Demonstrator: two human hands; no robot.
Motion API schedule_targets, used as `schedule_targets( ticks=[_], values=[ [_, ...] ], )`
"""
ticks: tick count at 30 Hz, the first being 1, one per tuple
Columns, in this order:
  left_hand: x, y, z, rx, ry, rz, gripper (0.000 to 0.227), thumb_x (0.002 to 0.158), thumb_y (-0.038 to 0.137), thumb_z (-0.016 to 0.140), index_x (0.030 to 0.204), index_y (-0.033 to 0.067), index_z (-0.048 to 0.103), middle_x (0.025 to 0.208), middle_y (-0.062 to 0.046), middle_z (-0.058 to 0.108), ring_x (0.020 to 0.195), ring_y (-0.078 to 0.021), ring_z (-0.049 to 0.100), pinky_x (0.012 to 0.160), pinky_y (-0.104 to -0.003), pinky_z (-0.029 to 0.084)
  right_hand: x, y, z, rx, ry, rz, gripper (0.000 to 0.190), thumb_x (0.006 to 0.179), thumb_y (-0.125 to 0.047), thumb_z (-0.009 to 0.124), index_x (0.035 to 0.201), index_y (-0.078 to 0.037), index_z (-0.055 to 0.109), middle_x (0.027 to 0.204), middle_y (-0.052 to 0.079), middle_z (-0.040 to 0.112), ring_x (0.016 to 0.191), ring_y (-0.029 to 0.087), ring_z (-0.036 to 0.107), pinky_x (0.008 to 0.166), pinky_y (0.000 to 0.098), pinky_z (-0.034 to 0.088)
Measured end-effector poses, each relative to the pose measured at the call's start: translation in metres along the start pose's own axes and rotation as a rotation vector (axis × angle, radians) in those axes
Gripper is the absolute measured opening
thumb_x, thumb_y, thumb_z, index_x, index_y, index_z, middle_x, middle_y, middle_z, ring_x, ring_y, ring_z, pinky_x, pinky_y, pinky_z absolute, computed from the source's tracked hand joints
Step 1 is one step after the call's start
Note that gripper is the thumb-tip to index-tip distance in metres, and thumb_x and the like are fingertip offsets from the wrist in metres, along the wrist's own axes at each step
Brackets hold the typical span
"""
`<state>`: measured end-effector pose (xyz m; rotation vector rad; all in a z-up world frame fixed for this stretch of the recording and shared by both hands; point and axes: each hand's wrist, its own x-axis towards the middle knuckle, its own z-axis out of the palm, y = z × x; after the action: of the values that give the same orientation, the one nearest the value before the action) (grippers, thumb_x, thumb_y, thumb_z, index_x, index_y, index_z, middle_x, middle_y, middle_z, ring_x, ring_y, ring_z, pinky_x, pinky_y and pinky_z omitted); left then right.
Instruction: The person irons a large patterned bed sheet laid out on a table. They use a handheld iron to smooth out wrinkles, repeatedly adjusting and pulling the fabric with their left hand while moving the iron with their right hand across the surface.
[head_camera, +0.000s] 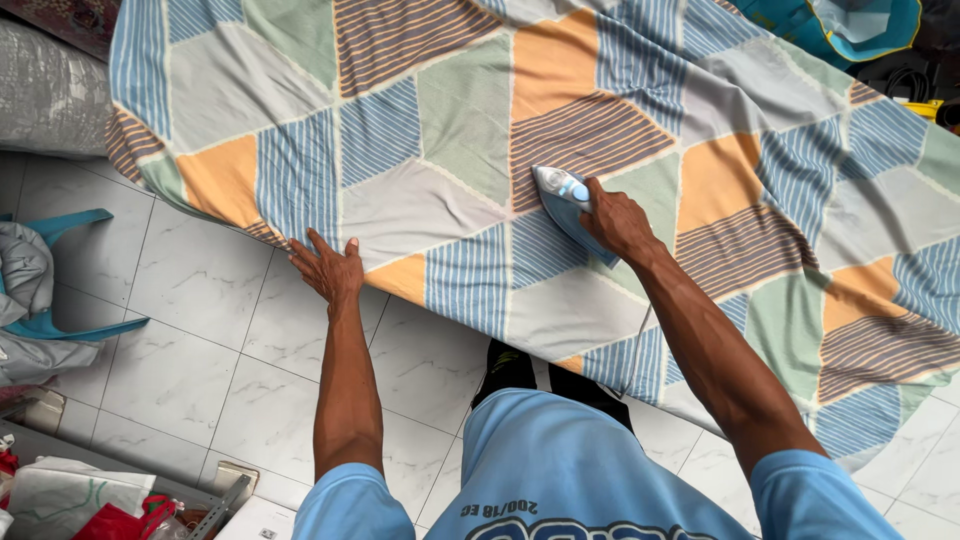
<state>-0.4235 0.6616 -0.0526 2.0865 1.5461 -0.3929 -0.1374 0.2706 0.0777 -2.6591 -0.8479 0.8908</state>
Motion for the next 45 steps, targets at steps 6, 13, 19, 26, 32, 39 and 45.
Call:
schedule_targets(
  ticks=[6, 13, 19, 26, 32, 39, 45],
  values=[
    [-0.009, 0.056, 0.033, 0.195, 0.075, 0.483, 0.086, 0.099, 0.054, 0.061, 0.165, 0.0127, 0.024, 0.17, -0.024, 0.002, 0.157, -0.0451, 0.0, 0.122, -0.069, 0.008, -0.035, 0.02, 0.001, 0.046, 0.149, 0.005, 0.047, 0.087, -0.008, 0.065, 0.128, -0.007, 0.043, 0.079, 0.023, 0.068, 0.068, 0.042, 0.066, 0.057, 0.0521, 0.052],
    [-0.024, 0.09, 0.064, 0.2, -0.055, 0.697, 0.089, 0.097, 0.069, 0.047, 0.167, 0.0212, 0.018, 0.172, -0.017, -0.003, 0.155, -0.0463, -0.01, 0.116, -0.077, -0.007, 0.011, -0.011, 0.002, 0.023, 0.066, 0.034, 0.04, 0.087, -0.009, 0.066, 0.121, -0.01, 0.046, 0.078, 0.02, 0.069, 0.07, 0.04, 0.067, 0.059, 0.053, 0.051],
    [-0.013, 0.075, 0.06, 0.182, -0.063, 0.636, 0.093, 0.096, 0.075, 0.044, 0.167, 0.0214, 0.016, 0.172, -0.017, -0.006, 0.155, -0.0462, -0.015, 0.114, -0.077, -0.012, 0.046, -0.029, -0.007, 0.009, 0.04, -0.106, 0.043, 0.086, -0.009, 0.067, 0.123, -0.008, 0.046, 0.079, 0.018, 0.069, 0.072, 0.04, 0.068, 0.061, 0.0525, 0.053],
    [-0.01, 0.076, 0.061, 0.16, -0.106, 0.605, 0.095, 0.094, 0.076, 0.042, 0.167, 0.0214, 0.014, 0.172, -0.017, -0.009, 0.153, -0.0456, -0.019, 0.112, -0.078, -0.016, 0.057, -0.032, -0.008, 0.028, 0.065, -0.028, 0.043, 0.087, -0.007, 0.067, 0.124, -0.006, 0.045, 0.074, 0.021, 0.067, 0.066, 0.039, 0.068, 0.059, 0.0517, 0.053],
    [-0.008, 0.08, 0.06, 0.159, -0.114, 0.6, 0.096, 0.093, 0.077, 0.042, 0.166, 0.0217, 0.015, 0.171, -0.017, -0.01, 0.153, -0.0452, -0.02, 0.112, -0.077, -0.016, 0.066, -0.029, -0.012, -0.016, 0.001, -0.086, 0.04, 0.088, -0.008, 0.068, 0.122, -0.008, 0.046, 0.076, 0.02, 0.068, 0.066, 0.038, 0.069, 0.059, 0.051, 0.054],
    [-0.008, 0.077, 0.054, 0.183, -0.113, 0.595, 0.096, 0.092, 0.077, 0.045, 0.166, 0.023, 0.016, 0.172, -0.013, -0.008, 0.154, -0.0443, -0.019, 0.113, -0.078, -0.014, 0.069, -0.043, -0.003, -0.023, -0.041, -0.079, 0.04, 0.092, -0.014, 0.069, 0.124, -0.004, 0.047, 0.083, 0.024, 0.07, 0.07, 0.038, 0.07, 0.061, 0.0499, 0.057],
    [-0.011, 0.077, 0.05, 0.181, -0.127, 0.574, 0.098, 0.089, 0.077, 0.047, 0.165, 0.0244, 0.016, 0.171, -0.013, -0.008, 0.152, -0.0451, -0.018, 0.112, -0.078, -0.014, 0.04, -0.077, 0.042, -0.068, -0.12, -0.168, 0.05, 0.089, -0.011, 0.068, 0.133, -0.005, 0.045, 0.083, 0.024, 0.071, 0.067, 0.038, 0.07, 0.057, 0.0479, 0.057]
  ],
)
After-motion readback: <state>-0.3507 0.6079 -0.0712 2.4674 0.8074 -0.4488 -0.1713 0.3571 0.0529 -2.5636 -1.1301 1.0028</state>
